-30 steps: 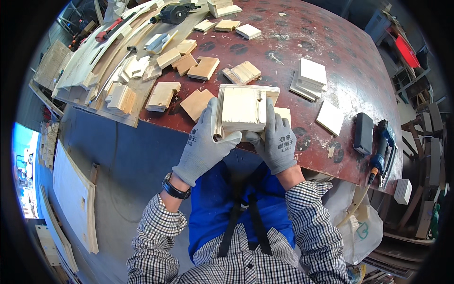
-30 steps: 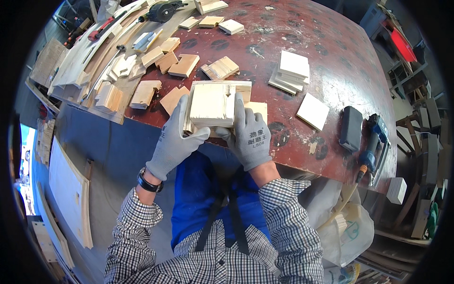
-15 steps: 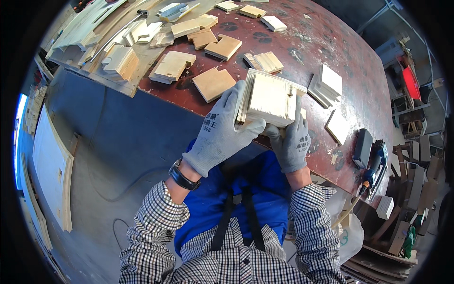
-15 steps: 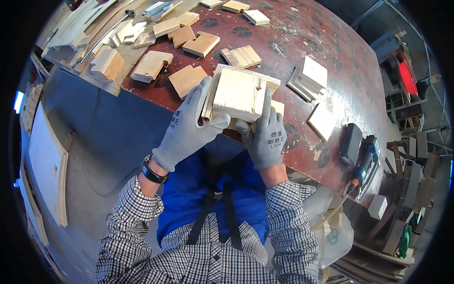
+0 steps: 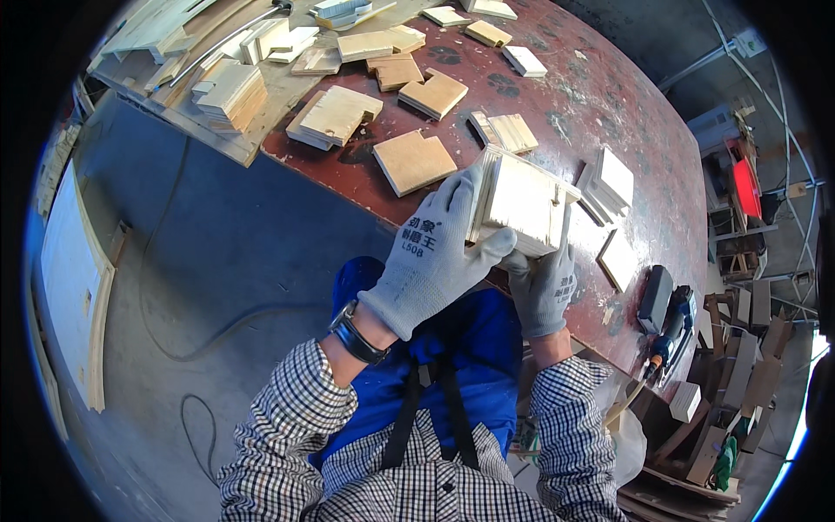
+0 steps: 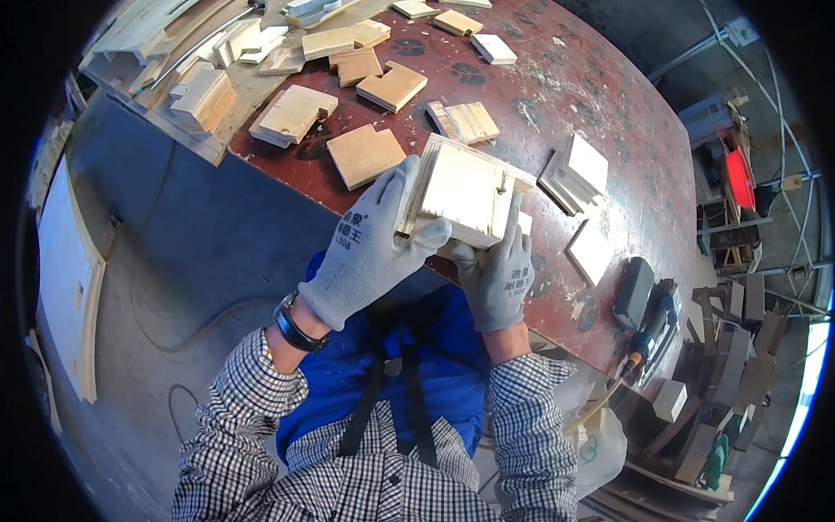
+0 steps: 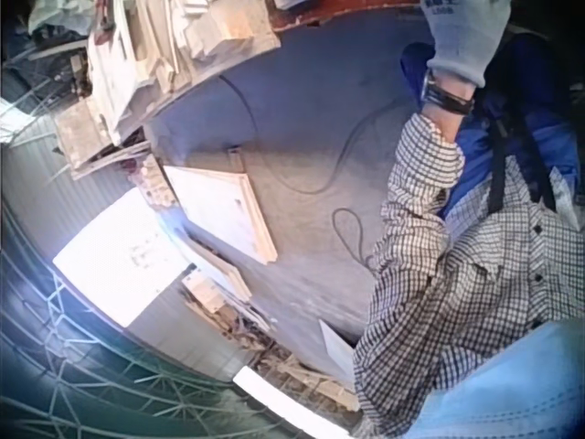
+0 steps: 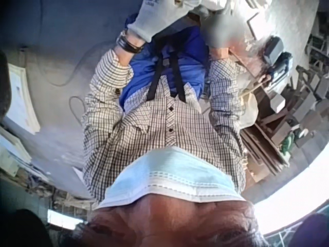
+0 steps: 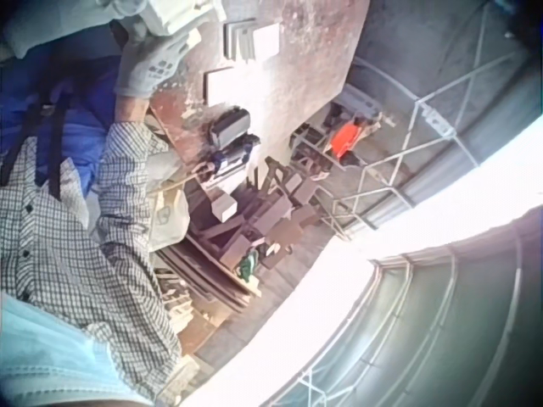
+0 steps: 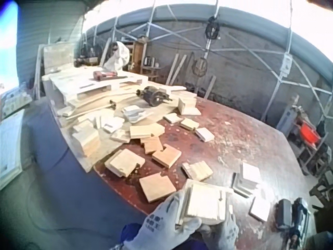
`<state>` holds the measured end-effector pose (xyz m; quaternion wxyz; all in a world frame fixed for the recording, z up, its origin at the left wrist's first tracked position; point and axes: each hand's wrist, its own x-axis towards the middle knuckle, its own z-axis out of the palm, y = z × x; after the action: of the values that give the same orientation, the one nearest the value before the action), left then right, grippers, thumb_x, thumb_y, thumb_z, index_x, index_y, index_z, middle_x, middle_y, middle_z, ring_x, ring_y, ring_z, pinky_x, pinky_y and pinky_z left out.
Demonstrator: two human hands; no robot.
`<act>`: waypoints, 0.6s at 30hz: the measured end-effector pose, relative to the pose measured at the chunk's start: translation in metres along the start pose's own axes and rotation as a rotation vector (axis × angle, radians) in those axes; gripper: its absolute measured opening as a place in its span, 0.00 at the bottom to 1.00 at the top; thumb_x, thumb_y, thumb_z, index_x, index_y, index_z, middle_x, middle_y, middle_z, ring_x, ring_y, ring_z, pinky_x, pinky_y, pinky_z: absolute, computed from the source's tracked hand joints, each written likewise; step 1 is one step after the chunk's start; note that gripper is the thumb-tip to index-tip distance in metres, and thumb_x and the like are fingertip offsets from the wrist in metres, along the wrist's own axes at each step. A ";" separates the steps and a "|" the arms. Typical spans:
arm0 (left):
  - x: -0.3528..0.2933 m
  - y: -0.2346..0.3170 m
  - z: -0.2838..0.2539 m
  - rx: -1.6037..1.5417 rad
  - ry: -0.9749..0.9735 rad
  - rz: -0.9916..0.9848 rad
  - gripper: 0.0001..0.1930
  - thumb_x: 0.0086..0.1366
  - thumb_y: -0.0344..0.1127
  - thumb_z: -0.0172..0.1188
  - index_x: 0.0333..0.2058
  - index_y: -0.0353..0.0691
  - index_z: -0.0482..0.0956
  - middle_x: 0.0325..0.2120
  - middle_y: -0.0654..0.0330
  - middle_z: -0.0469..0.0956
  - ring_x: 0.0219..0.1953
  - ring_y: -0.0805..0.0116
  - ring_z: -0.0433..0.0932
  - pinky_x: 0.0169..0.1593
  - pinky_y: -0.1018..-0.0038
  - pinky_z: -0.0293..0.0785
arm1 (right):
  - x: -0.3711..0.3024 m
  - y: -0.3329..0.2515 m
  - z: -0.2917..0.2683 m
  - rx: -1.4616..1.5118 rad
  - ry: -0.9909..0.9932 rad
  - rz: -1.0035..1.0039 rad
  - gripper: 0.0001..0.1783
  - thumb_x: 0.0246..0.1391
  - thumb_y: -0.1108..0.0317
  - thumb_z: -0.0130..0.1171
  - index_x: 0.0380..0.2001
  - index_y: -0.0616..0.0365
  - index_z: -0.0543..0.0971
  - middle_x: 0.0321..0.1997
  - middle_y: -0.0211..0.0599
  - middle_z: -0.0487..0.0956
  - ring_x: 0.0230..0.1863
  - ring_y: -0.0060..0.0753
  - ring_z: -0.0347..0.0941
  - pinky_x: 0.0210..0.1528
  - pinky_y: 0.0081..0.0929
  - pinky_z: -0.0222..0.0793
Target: The person assembles small wooden boxes by hand at a workbench. They pick up pre-cut wooden pieces, fit them together to form box shapes, and stack the completed boxes on the table.
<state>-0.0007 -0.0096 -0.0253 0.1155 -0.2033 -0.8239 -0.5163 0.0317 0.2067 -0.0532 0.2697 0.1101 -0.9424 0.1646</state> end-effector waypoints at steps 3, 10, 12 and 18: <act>0.002 0.002 -0.004 -0.004 0.004 0.026 0.41 0.72 0.54 0.66 0.69 0.28 0.63 0.56 0.41 0.76 0.56 0.45 0.80 0.59 0.57 0.80 | -0.001 0.001 0.004 -0.004 0.029 -0.015 0.58 0.61 0.37 0.65 0.77 0.70 0.55 0.55 0.56 0.77 0.49 0.60 0.75 0.50 0.49 0.75; 0.006 0.018 -0.012 0.073 -0.052 0.091 0.32 0.75 0.49 0.63 0.72 0.45 0.68 0.60 0.43 0.75 0.61 0.43 0.78 0.60 0.56 0.78 | 0.002 -0.001 -0.002 0.023 0.008 -0.002 0.58 0.61 0.36 0.64 0.76 0.71 0.55 0.50 0.55 0.78 0.43 0.57 0.75 0.45 0.48 0.75; 0.007 0.020 -0.015 0.027 -0.063 0.052 0.29 0.75 0.48 0.63 0.69 0.44 0.73 0.61 0.44 0.74 0.62 0.46 0.78 0.60 0.58 0.78 | 0.006 -0.006 -0.003 0.013 0.035 -0.024 0.57 0.61 0.38 0.65 0.76 0.72 0.56 0.44 0.52 0.78 0.40 0.54 0.75 0.43 0.45 0.75; 0.012 0.010 -0.008 0.173 -0.059 0.209 0.28 0.76 0.46 0.62 0.69 0.41 0.71 0.62 0.46 0.74 0.64 0.45 0.76 0.63 0.58 0.78 | 0.008 -0.007 -0.007 0.013 0.026 0.022 0.57 0.58 0.38 0.66 0.75 0.71 0.59 0.39 0.46 0.77 0.36 0.47 0.75 0.40 0.41 0.75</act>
<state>-0.0066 -0.0107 -0.0086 0.1612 -0.2923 -0.8427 -0.4224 0.0299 0.2021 -0.0417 0.2792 0.0993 -0.9389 0.1749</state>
